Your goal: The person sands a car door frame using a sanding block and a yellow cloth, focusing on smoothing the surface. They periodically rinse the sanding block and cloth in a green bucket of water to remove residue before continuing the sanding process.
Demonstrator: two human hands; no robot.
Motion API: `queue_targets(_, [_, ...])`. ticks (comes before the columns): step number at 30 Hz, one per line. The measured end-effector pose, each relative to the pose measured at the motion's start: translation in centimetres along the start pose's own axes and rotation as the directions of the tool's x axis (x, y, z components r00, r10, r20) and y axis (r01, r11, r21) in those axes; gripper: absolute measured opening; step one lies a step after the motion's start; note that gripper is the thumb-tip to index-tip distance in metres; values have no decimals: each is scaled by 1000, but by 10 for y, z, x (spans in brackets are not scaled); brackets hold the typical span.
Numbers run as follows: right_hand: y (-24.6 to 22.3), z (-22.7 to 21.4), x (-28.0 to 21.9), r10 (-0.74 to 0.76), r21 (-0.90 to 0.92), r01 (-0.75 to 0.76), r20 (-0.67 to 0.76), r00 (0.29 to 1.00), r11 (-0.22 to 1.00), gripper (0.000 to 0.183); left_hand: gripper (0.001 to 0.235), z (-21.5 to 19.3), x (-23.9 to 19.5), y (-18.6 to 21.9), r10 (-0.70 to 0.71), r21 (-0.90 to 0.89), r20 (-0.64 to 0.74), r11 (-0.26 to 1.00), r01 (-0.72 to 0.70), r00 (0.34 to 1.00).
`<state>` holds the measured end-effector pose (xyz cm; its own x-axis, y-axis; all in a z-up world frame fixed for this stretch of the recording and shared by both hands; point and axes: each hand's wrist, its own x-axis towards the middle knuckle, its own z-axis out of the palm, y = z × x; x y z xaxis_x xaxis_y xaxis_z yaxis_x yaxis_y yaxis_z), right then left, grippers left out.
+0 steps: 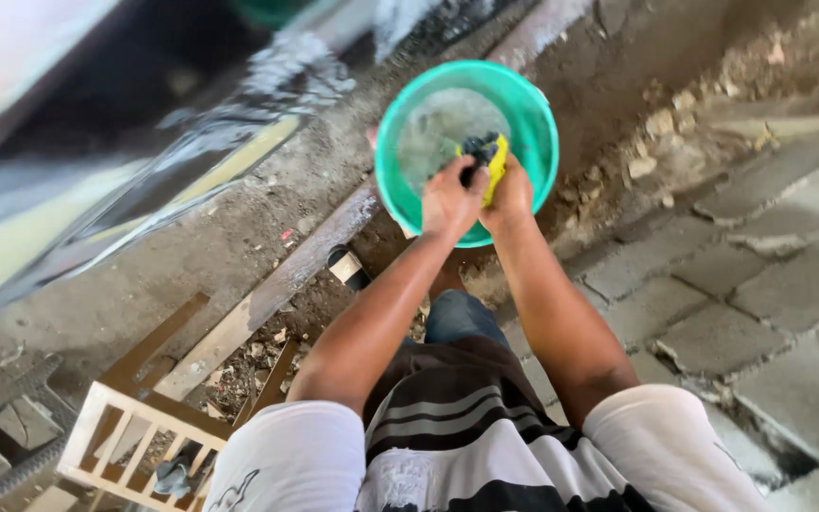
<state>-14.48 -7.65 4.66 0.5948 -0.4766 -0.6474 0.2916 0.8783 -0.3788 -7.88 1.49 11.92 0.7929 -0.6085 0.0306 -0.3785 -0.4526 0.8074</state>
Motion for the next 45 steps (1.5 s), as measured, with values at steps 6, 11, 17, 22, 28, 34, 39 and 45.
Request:
queue_targets(6, [-14,34,-33,96,4,-99,181,979,995,39,31,-28,-1,-4,-71,-3,85,997,71,994])
queue_targets(11, [-47,136,-113,68,-182,-29,211,975,983,39,36,-114,7,41,-172,-373,44,911,176,984])
queue_targets(17, [-55,318,-230,-374,-195,562,568,733,804,21,29,-302,12,101,34,-531,-244,831,-163,969])
queue_targets(22, [1,500,-348,-524,195,866,847,88,461,26,31,-435,-14,140,46,-457,-518,829,-322,854])
queue_targets(28, [107,628,-412,-480,428,819,665,-572,-382,59,31,-511,-57,131,76,-408,-659,800,-440,749])
queue_targets(34, [133,580,-359,-168,374,619,750,-640,-691,64,31,-552,-92,95,248,-136,-706,872,-470,663])
queue_targets(39, [77,542,-325,52,390,491,821,-569,-779,61,37,-571,-110,113,-4,-332,-544,919,-211,839])
queue_targets(45, [-19,512,-295,279,523,282,751,-598,-804,60,40,-613,-93,184,880,781,-362,466,-415,307])
